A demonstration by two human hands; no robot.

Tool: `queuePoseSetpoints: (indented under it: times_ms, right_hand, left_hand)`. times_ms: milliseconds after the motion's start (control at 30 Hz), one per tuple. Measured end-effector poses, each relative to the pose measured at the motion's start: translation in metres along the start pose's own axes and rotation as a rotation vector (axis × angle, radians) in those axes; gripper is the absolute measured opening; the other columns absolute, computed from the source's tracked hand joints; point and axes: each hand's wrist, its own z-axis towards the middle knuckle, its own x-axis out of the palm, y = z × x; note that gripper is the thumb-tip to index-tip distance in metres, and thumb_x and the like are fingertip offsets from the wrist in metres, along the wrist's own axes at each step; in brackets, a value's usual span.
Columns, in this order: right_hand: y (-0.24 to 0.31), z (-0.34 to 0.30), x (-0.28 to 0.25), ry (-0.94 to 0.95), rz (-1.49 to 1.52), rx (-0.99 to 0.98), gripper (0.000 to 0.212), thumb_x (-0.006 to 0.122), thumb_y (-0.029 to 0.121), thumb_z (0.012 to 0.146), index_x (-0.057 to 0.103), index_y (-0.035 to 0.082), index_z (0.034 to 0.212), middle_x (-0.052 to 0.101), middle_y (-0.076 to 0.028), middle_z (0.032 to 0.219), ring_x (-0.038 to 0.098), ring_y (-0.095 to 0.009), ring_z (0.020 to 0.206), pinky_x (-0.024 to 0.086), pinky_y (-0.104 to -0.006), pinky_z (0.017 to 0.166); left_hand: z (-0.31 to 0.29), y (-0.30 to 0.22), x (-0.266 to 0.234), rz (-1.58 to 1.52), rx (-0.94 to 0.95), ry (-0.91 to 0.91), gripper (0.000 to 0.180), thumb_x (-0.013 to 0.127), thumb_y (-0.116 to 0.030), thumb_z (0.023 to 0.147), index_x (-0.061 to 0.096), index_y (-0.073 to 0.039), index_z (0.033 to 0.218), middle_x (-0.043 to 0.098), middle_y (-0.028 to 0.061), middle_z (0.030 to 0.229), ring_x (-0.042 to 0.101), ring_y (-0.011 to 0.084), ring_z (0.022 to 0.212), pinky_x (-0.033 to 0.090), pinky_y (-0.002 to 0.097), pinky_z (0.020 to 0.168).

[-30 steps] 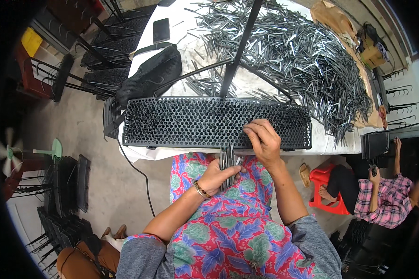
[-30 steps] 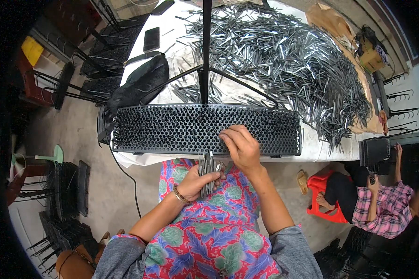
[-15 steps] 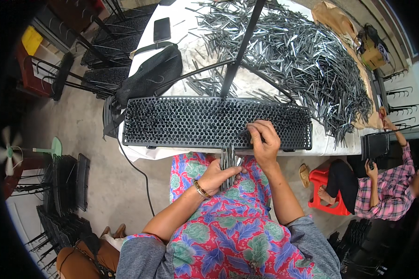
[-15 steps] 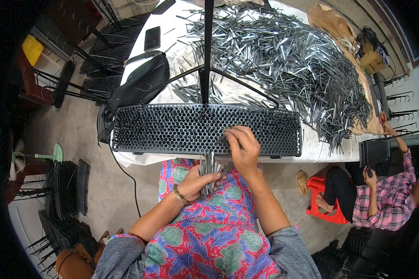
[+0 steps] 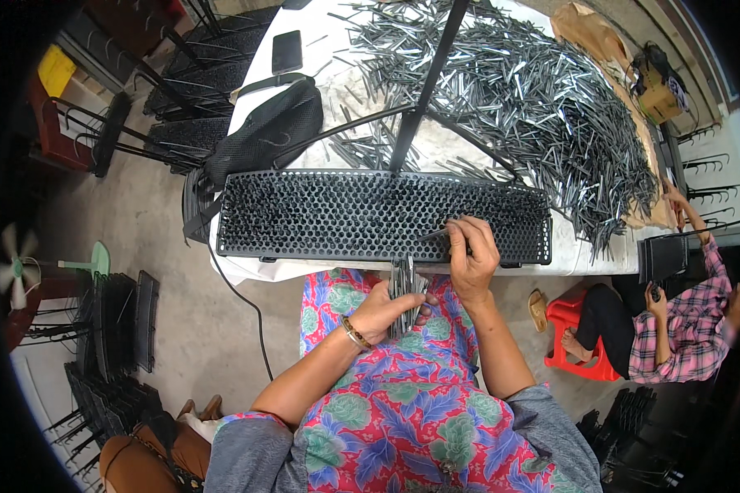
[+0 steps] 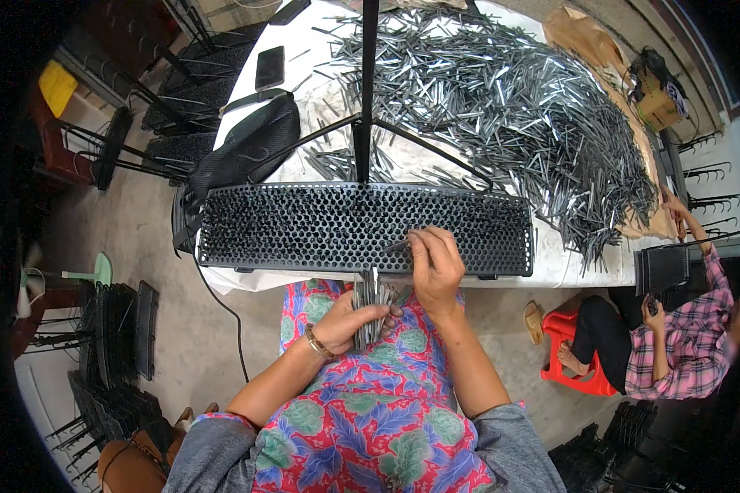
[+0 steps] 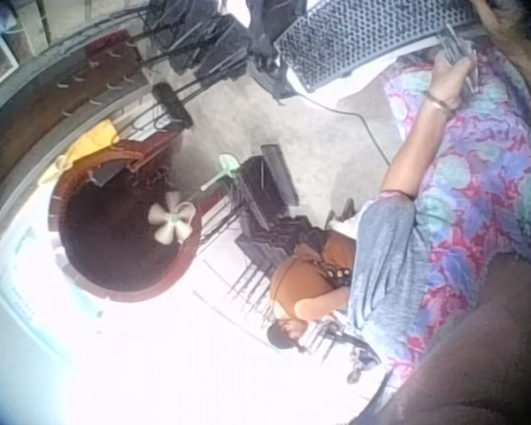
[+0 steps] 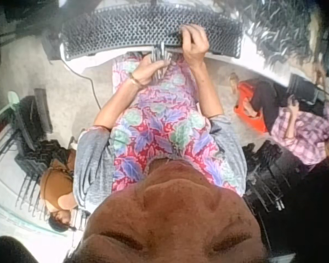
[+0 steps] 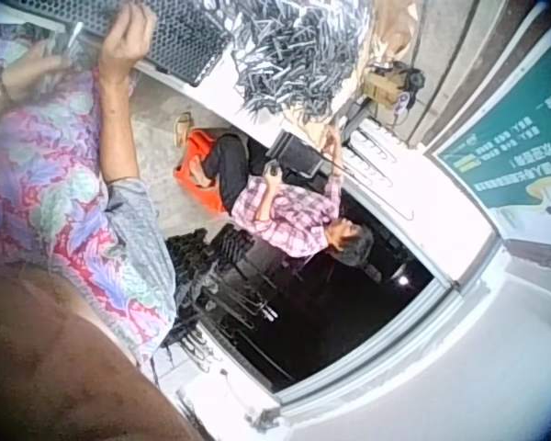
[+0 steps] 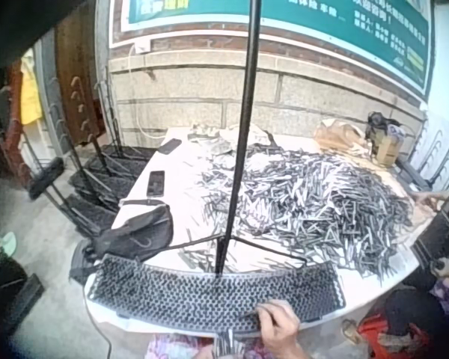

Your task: The person inserts small metal components into a perforated metal plate by hand.

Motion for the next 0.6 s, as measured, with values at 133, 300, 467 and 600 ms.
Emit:
queuePoseSetpoints:
  times_ms: [133,300,467,600]
  right_hand:
    - [0.005,0.0012,-0.0007,0.036,-0.03,-0.088,0.009,0.065,-0.001,0.078,0.065,-0.003,0.087,0.062,-0.014,0.085,0.061,-0.025,0.074,0.05,-0.0315,0.064]
    - [0.0036,-0.0003,-0.0014,0.03,-0.022,-0.088,0.01,0.065,-0.002,0.078,0.064,-0.003,0.088,0.062,-0.014,0.085,0.061,-0.025,0.074,0.05,-0.0314,0.064]
    - [0.004,0.0019,-0.0018,0.014,-0.016,-0.073,0.01,0.065,-0.003,0.077,0.064,-0.003,0.088,0.062,-0.014,0.084,0.061,-0.025,0.073,0.05,-0.0313,0.063]
    - [0.0052,0.0021,-0.0017,0.037,-0.021,-0.073,0.01,0.065,-0.003,0.077,0.064,-0.003,0.087,0.062,-0.014,0.084,0.061,-0.025,0.074,0.05,-0.0318,0.063]
  left_hand:
    - [-0.001,-0.0017,0.0004,-0.016,-0.017,-0.015,0.025,0.058,-0.006,0.087,0.054,0.0,0.111,0.064,0.0123,0.098,0.063,0.016,0.08,0.054,0.0291,0.069]
    - [-0.002,-0.0044,0.0043,-0.022,-0.039,-0.027,0.025,0.058,-0.006,0.087,0.054,0.0,0.111,0.065,0.0121,0.098,0.063,0.016,0.081,0.054,0.0287,0.068]
    - [-0.0008,-0.0043,0.0041,0.039,0.004,-0.02,0.025,0.059,-0.006,0.086,0.056,0.0,0.11,0.065,0.0113,0.098,0.063,0.0151,0.081,0.053,0.0268,0.071]
    - [0.001,-0.0032,0.0046,0.051,0.005,-0.011,0.026,0.061,-0.006,0.085,0.057,0.001,0.11,0.065,0.0105,0.097,0.062,0.0147,0.08,0.053,0.0267,0.071]
